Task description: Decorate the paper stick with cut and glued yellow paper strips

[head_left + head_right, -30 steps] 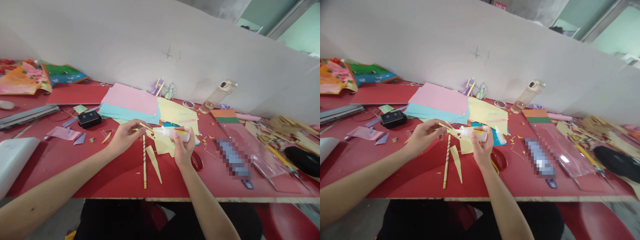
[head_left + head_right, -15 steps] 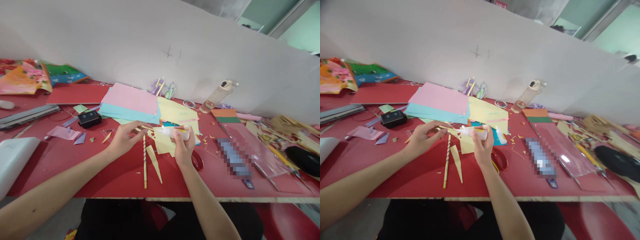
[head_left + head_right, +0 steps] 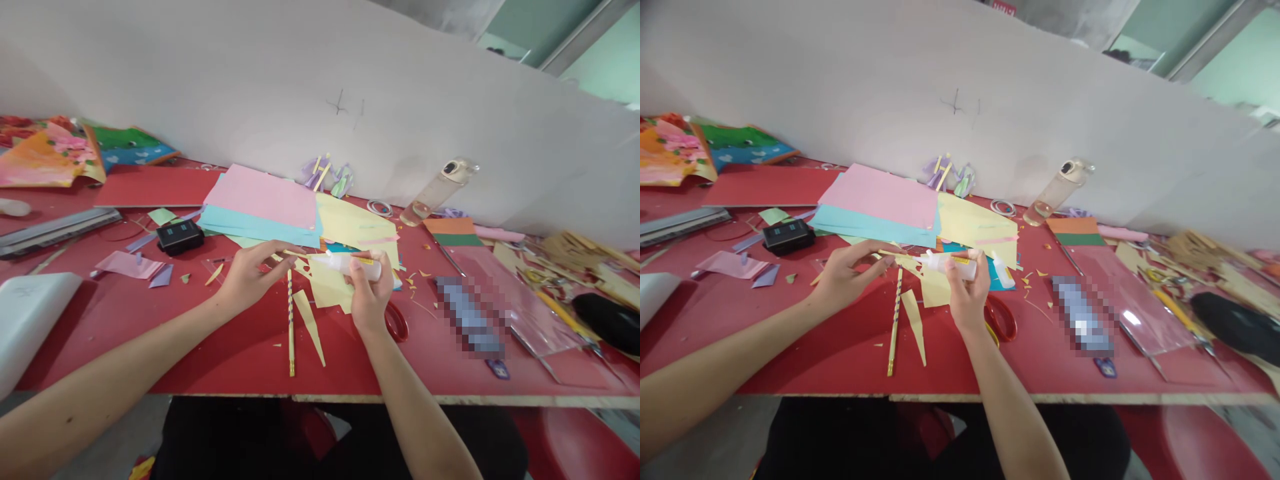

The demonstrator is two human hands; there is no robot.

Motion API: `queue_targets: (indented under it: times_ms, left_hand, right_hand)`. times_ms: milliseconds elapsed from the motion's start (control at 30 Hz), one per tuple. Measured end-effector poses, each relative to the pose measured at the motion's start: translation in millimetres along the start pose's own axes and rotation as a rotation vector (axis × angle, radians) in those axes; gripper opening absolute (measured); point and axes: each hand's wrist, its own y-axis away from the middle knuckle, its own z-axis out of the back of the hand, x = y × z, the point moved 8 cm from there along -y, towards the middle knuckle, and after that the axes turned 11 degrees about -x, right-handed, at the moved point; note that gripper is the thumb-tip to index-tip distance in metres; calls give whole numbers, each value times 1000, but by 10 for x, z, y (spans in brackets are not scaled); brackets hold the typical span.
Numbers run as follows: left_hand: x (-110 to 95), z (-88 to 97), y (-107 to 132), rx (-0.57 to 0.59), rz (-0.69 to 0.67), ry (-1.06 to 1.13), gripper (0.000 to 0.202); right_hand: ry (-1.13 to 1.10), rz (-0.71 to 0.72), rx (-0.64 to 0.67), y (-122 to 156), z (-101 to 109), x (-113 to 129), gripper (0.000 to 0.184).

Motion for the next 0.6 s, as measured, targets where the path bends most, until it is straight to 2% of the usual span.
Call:
queue_targets:
  times_ms: [600]
  left_hand:
    - [-31,2,8,15,-35,-54,19]
  right_hand:
    - [6,20,-34,-20,16,0,22]
